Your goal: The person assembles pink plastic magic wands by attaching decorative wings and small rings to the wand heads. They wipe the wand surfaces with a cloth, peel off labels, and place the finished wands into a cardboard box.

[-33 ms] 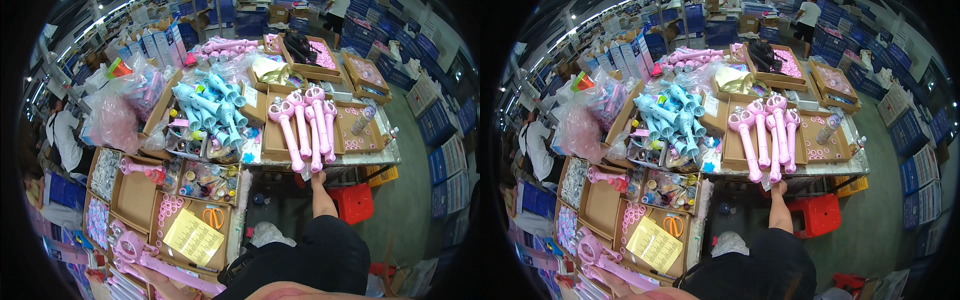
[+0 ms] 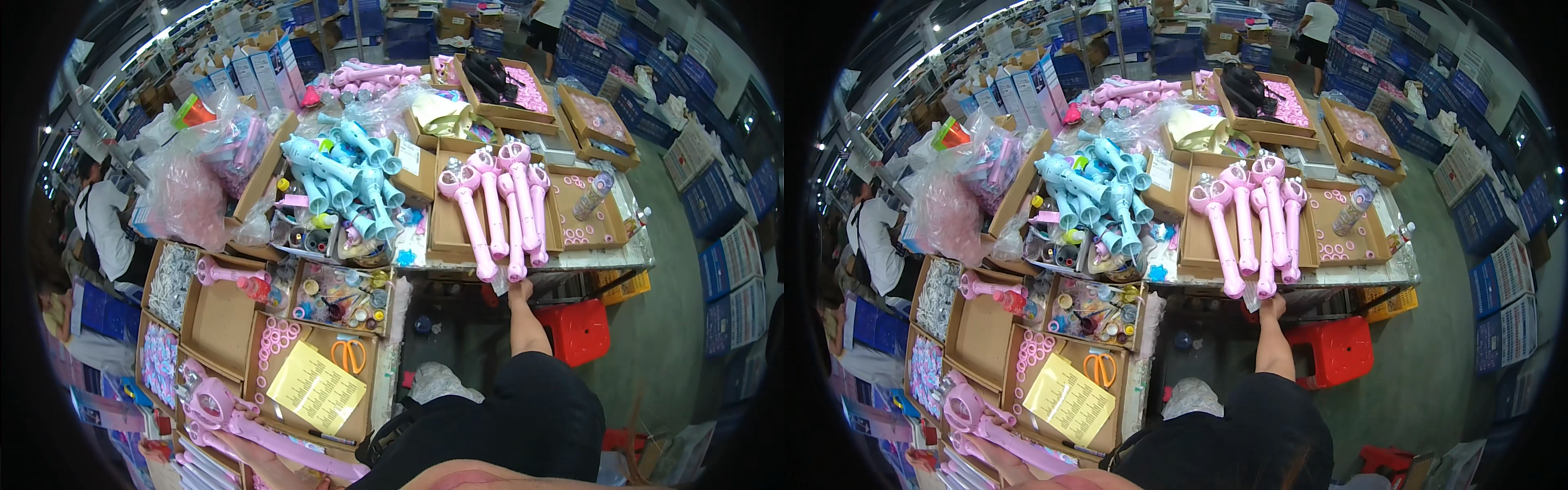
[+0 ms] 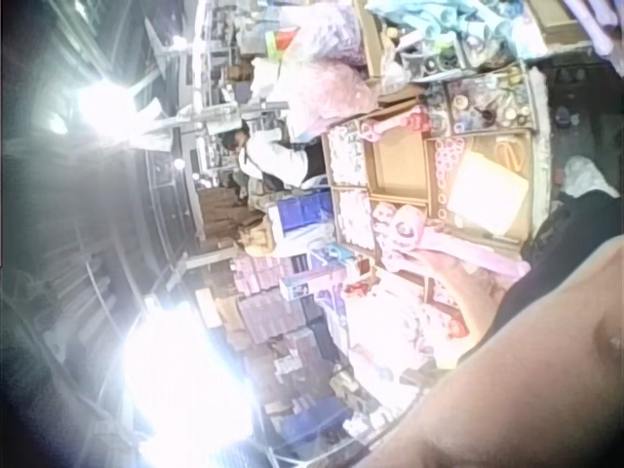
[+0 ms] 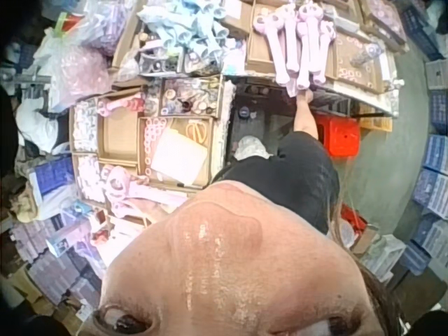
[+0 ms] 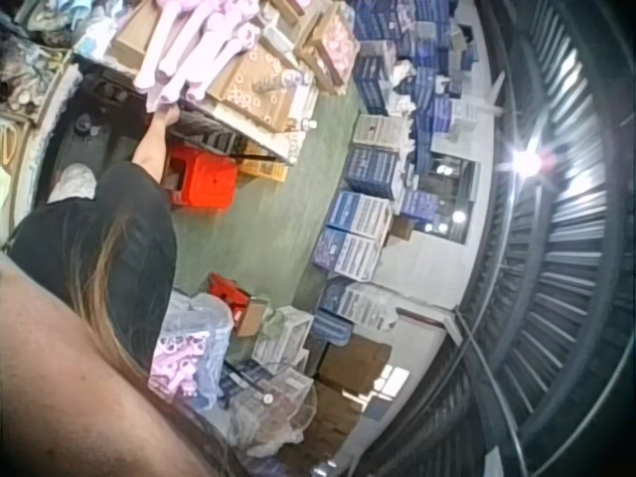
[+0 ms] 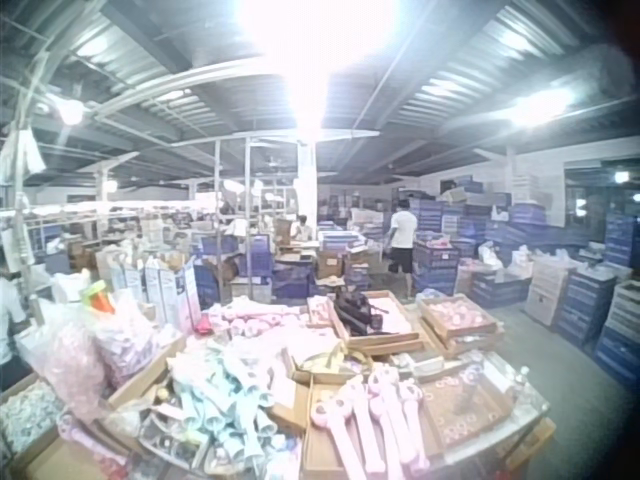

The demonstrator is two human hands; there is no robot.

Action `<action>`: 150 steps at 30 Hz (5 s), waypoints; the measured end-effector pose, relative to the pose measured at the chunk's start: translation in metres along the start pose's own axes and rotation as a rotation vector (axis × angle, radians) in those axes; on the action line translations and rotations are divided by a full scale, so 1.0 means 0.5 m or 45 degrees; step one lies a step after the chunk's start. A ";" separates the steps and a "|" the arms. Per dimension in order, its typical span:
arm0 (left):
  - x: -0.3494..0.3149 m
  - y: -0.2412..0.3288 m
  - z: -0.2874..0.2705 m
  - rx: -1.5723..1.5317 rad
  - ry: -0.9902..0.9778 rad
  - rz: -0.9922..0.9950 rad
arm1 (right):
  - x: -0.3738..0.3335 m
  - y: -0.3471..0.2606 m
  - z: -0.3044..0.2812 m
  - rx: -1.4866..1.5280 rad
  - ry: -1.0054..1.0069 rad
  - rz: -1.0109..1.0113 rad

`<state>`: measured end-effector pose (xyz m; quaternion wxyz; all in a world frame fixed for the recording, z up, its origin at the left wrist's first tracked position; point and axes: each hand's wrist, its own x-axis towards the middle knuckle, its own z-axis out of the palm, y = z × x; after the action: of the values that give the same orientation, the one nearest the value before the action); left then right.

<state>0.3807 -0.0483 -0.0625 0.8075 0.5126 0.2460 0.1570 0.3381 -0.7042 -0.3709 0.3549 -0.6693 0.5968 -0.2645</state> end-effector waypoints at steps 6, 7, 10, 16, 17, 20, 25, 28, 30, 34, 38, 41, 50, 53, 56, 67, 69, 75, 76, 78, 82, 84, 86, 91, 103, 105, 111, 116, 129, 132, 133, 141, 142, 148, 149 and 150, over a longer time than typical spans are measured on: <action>-0.001 -0.003 -0.005 -0.001 0.053 -0.063 | -0.005 -0.002 0.003 -0.150 -0.044 -0.108; -0.003 -0.002 -0.003 -0.003 0.073 -0.050 | -0.005 -0.003 0.006 -0.228 -0.040 -0.121; -0.003 0.002 0.001 -0.061 0.051 -0.083 | -0.003 -0.002 0.015 -0.314 -0.032 -0.096; 0.002 0.005 -0.001 -0.081 0.007 -0.132 | -0.003 0.023 0.020 -0.159 -0.096 -0.179; 0.002 0.005 0.000 -0.098 0.002 -0.141 | -0.003 0.027 0.020 -0.101 -0.076 -0.251; -0.001 0.006 0.004 -0.074 0.048 -0.110 | -0.001 0.034 0.023 -0.153 -0.009 -0.300; -0.014 0.013 0.006 -0.013 0.060 -0.225 | 0.009 0.039 0.031 -0.336 -0.030 -0.109; -0.017 0.020 0.000 -0.270 -0.155 -0.244 | -0.002 0.047 0.030 0.435 -0.072 0.244; -0.013 0.024 -0.006 -0.403 -0.356 -0.257 | -0.008 0.045 0.027 0.481 -0.109 0.201; 0.001 0.027 -0.021 -0.460 -0.336 -0.346 | -0.026 0.024 0.018 0.505 -0.097 0.153; 0.012 0.020 -0.035 -0.491 -0.437 -0.355 | -0.042 0.002 0.005 0.941 -0.260 0.275; 0.020 0.018 -0.040 -0.518 -0.517 -0.393 | -0.045 -0.005 0.000 1.028 -0.285 0.382; 0.035 0.028 -0.034 -0.640 -0.631 -0.535 | -0.045 -0.013 -0.002 0.347 -0.029 -0.025; 0.041 0.029 -0.032 -0.669 -0.645 -0.592 | -0.045 -0.017 -0.005 0.284 -0.006 -0.027; 0.046 0.029 -0.026 -0.693 -0.638 -0.637 | -0.044 -0.017 -0.002 0.310 0.005 -0.032; 0.040 0.034 -0.023 -0.677 -0.635 -0.607 | -0.044 -0.012 0.000 0.337 -0.009 -0.125; 0.044 0.034 -0.030 -0.665 -0.668 -0.597 | -0.047 -0.018 -0.006 0.315 -0.032 -0.129; 0.045 0.036 -0.046 -0.642 -0.660 -0.574 | -0.050 -0.023 -0.016 0.317 -0.183 -0.091; 0.045 0.035 -0.047 -0.666 -0.655 -0.588 | -0.049 -0.020 -0.015 0.360 -0.217 -0.084; 0.044 0.035 -0.046 -0.654 -0.708 -0.591 | -0.048 -0.010 -0.016 0.486 -0.376 -0.003; 0.038 0.039 -0.046 -0.632 -0.678 -0.578 | -0.053 0.012 -0.039 0.573 -0.557 0.269; 0.033 0.040 -0.049 -0.552 -0.590 -0.484 | -0.073 0.011 -0.056 0.474 -0.446 0.376; 0.029 0.036 -0.056 -0.417 -0.535 -0.375 | -0.110 -0.013 -0.075 0.488 -0.425 0.497; 0.026 0.019 -0.063 -0.300 -0.728 -0.190 | -0.378 -0.206 -0.054 0.564 -1.143 0.428; -0.088 0.085 0.012 -0.511 -0.361 -0.306 | -0.918 -0.700 -0.177 0.831 -3.173 0.221; -0.103 0.092 -0.003 -0.502 -0.303 -0.236 | -0.958 -0.727 -0.192 0.832 -3.329 0.269; -0.126 0.106 -0.043 -0.501 -0.282 -0.135 | -1.034 -0.772 -0.206 0.705 -3.235 -0.157; -0.142 0.117 -0.058 -0.461 -0.233 -0.108 | -1.063 -0.778 -0.198 0.666 -3.211 -0.373; -0.147 0.122 -0.064 -0.476 -0.208 -0.123 | -1.080 -0.757 -0.206 0.893 -3.008 -0.682; -0.147 0.119 -0.060 -0.503 -0.271 -0.109 | -1.097 -0.746 -0.201 1.022 -2.940 -0.569; -0.146 0.119 -0.059 -0.517 -0.254 -0.115 | -1.102 -0.745 -0.198 1.080 -2.937 -0.555; -0.139 0.118 -0.063 -0.562 -0.324 -0.100 | -1.107 -0.754 -0.200 1.001 -2.953 -0.039; -0.140 0.118 -0.065 -0.560 -0.327 -0.108 | -1.110 -0.753 -0.203 1.000 -2.917 -0.096; -0.147 0.123 -0.072 -0.737 -0.352 -0.209 | -1.131 -0.752 -0.216 0.975 -2.751 -0.418; -0.149 0.125 -0.075 -0.754 -0.425 -0.229 | -1.132 -0.752 -0.214 0.940 -2.785 -0.312; -0.150 0.126 -0.078 -0.785 -0.497 -0.250 | -1.133 -0.750 -0.210 0.954 -2.824 -0.203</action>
<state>0.2966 -0.0300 -0.0017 0.9668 0.2396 0.0765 0.0448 0.4018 -0.1485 0.0289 0.8380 -0.4223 -0.1981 0.2830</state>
